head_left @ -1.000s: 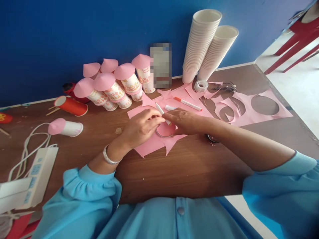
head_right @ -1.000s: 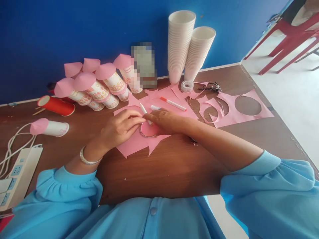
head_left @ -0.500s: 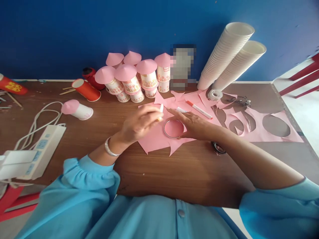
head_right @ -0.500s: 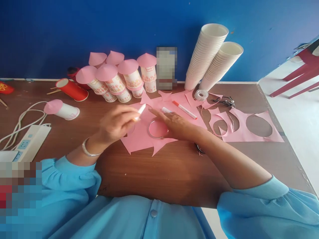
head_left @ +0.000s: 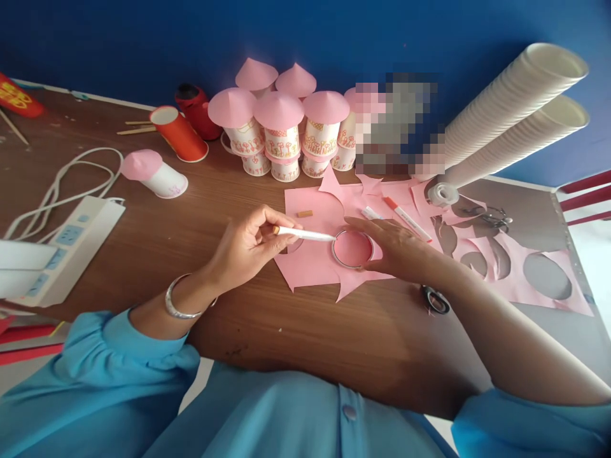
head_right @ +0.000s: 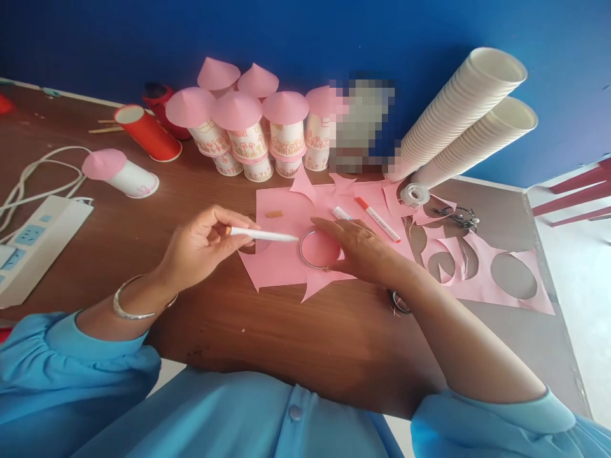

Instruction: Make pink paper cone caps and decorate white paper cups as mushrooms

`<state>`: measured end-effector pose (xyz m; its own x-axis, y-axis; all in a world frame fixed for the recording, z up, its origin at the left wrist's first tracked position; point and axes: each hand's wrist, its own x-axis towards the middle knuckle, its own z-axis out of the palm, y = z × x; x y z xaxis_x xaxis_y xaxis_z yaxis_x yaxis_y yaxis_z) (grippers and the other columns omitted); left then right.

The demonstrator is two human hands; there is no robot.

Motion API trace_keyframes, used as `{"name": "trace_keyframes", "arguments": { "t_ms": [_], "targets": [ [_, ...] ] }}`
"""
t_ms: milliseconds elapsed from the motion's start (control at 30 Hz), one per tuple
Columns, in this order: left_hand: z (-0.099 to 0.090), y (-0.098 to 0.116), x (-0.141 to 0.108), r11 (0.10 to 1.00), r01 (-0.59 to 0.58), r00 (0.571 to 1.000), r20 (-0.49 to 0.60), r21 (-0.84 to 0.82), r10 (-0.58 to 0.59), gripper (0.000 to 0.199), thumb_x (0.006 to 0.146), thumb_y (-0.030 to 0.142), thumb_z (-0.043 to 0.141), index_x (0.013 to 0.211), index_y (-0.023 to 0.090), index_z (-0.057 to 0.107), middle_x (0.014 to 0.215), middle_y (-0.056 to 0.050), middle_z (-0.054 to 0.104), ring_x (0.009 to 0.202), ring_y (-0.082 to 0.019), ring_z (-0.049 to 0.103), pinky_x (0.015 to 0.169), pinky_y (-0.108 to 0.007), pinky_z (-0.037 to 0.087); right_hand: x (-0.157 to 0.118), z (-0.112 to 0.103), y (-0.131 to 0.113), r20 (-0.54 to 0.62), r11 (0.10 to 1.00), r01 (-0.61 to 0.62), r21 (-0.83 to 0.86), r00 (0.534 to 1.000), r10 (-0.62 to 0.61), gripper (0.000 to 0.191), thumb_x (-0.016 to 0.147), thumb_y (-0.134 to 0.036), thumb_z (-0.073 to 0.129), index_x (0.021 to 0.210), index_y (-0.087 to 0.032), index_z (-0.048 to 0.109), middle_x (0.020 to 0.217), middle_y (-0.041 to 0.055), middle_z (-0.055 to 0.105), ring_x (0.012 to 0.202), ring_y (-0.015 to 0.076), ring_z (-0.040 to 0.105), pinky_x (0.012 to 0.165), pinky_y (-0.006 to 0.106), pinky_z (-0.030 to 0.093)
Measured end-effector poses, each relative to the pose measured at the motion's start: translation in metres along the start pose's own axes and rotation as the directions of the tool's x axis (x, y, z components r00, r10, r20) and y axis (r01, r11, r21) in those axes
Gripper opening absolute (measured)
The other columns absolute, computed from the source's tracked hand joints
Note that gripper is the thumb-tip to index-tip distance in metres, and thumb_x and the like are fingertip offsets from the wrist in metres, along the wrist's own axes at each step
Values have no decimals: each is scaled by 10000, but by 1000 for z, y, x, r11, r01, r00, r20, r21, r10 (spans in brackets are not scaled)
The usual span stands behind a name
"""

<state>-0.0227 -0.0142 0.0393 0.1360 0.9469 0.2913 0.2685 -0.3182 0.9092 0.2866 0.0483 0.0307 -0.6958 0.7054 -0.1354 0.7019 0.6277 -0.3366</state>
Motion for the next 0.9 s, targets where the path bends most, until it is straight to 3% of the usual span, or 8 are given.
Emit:
{"name": "trace_keyframes", "arguments": {
  "t_ms": [167, 267, 433, 600, 767, 900],
  "targets": [
    [11, -3, -17, 999, 6, 985, 172, 54, -15, 147, 911, 296, 757, 960, 176, 689, 939, -43, 809, 723, -131, 760, 638, -215, 617, 5, -5, -1, 38, 1000, 9, 8, 999, -10, 758, 846, -364, 801, 1526, -294, 472, 1500, 108, 620, 1467, 378, 504, 1138, 575, 485],
    [21, -2, -23, 994, -70, 973, 224, 78, 51, 85, 939, 247, 718, 969, 179, 676, 931, -21, 800, 671, -96, 731, 603, -183, 586, 9, -11, -1, 88, 1000, 17, 22, 996, -19, 769, 821, -343, 819, 1514, -294, 490, 1477, 97, 639, 1458, 383, 507, 1149, 579, 462],
    [35, -1, -25, 945, -283, 941, 239, 163, 241, 79, 947, 196, 711, 1002, 185, 655, 966, -30, 811, 812, -113, 772, 657, -170, 593, 13, -17, 0, 104, 996, 74, 56, 991, -80, 659, 829, -329, 801, 1438, -298, 554, 1415, 87, 678, 1342, 370, 597, 1119, 572, 463],
    [40, -5, -28, 843, -480, 869, 261, 241, 420, 160, 957, 163, 691, 1097, 199, 622, 1010, -40, 819, 949, -147, 797, 855, -232, 644, 13, -14, 4, 79, 992, 93, 80, 992, -99, 652, 810, -320, 808, 1416, -287, 571, 1386, 91, 690, 1277, 360, 628, 1083, 540, 474],
    [39, -8, -31, 740, -583, 804, 376, 337, 462, 161, 986, 187, 650, 1140, 174, 606, 1060, -64, 819, 981, -152, 796, 868, -240, 646, 13, -12, 7, 68, 992, 98, 86, 992, -104, 646, 816, -367, 813, 1414, -278, 584, 1347, 102, 705, 1260, 367, 635, 1079, 545, 473],
    [40, -6, -30, 691, -630, 769, 408, 355, 492, 125, 989, 155, 629, 1111, 175, 608, 1058, -57, 818, 997, -147, 790, 872, -229, 637, 14, -12, 9, 49, 984, 142, 104, 988, -148, 610, 832, -373, 816, 1394, -266, 604, 1388, 101, 688, 1296, 349, 625, 1118, 534, 464]
  ]
}}
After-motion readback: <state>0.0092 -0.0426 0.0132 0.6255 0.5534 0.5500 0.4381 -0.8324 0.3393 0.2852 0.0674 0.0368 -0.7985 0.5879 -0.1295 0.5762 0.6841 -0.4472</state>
